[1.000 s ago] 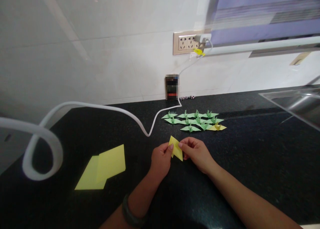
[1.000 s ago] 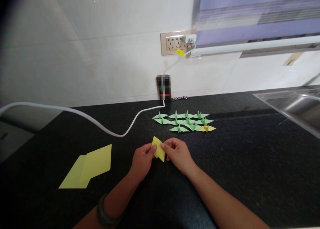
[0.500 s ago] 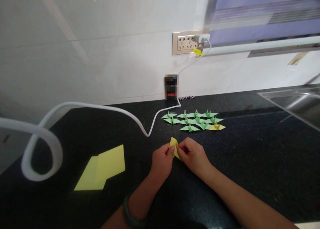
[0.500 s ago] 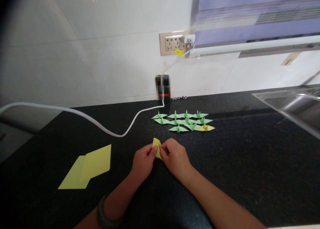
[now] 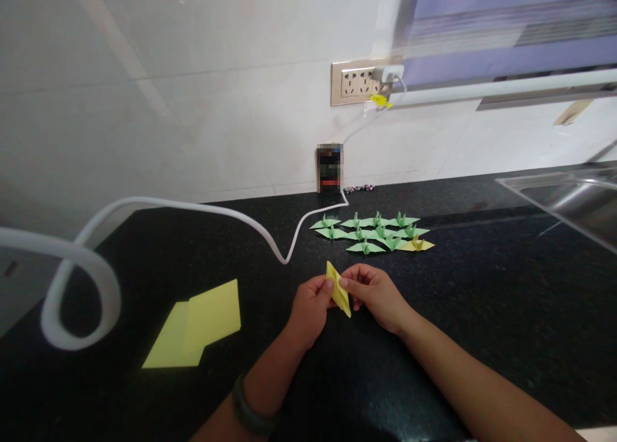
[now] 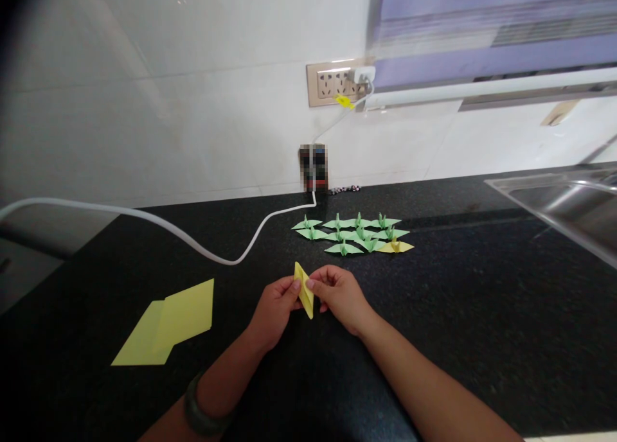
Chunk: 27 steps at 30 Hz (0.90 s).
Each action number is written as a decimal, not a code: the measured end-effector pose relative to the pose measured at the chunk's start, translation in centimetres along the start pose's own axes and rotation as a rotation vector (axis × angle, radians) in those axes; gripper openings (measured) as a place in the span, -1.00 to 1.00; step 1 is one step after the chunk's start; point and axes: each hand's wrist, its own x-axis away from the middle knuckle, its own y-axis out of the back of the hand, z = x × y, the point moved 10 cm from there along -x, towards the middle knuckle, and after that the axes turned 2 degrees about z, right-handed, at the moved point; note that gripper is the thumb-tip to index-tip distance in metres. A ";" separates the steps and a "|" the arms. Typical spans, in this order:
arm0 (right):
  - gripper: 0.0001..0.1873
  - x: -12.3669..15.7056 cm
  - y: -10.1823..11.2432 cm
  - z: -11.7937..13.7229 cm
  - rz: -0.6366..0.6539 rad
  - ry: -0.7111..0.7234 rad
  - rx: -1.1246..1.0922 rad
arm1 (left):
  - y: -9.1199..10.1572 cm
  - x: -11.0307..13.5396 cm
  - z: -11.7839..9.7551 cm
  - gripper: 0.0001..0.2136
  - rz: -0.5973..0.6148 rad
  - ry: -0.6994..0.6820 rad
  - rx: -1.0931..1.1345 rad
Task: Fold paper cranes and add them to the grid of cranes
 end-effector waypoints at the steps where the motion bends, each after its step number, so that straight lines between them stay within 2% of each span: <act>1: -0.74 0.0 0.0 -0.2 0.005 -0.016 -0.006 | 0.0 0.0 0.0 -0.72 0.001 0.000 -0.006; 5: -0.74 -0.1 0.1 -1.1 0.016 -0.073 -0.012 | 0.0 0.0 -0.1 -0.70 -0.005 -0.010 -0.016; 12: -0.79 -0.2 -0.1 -1.0 0.030 -0.069 -0.001 | 0.6 -0.1 -0.3 -0.68 -0.029 -0.052 -0.099; 17: -0.82 0.0 -0.3 -0.2 0.019 -0.046 0.092 | 1.3 -0.2 -0.6 -0.67 -0.072 -0.068 -0.112; 27: -0.84 0.0 -0.1 -0.3 0.006 0.025 0.309 | 1.4 -0.1 0.0 -0.70 -0.069 -0.025 -0.082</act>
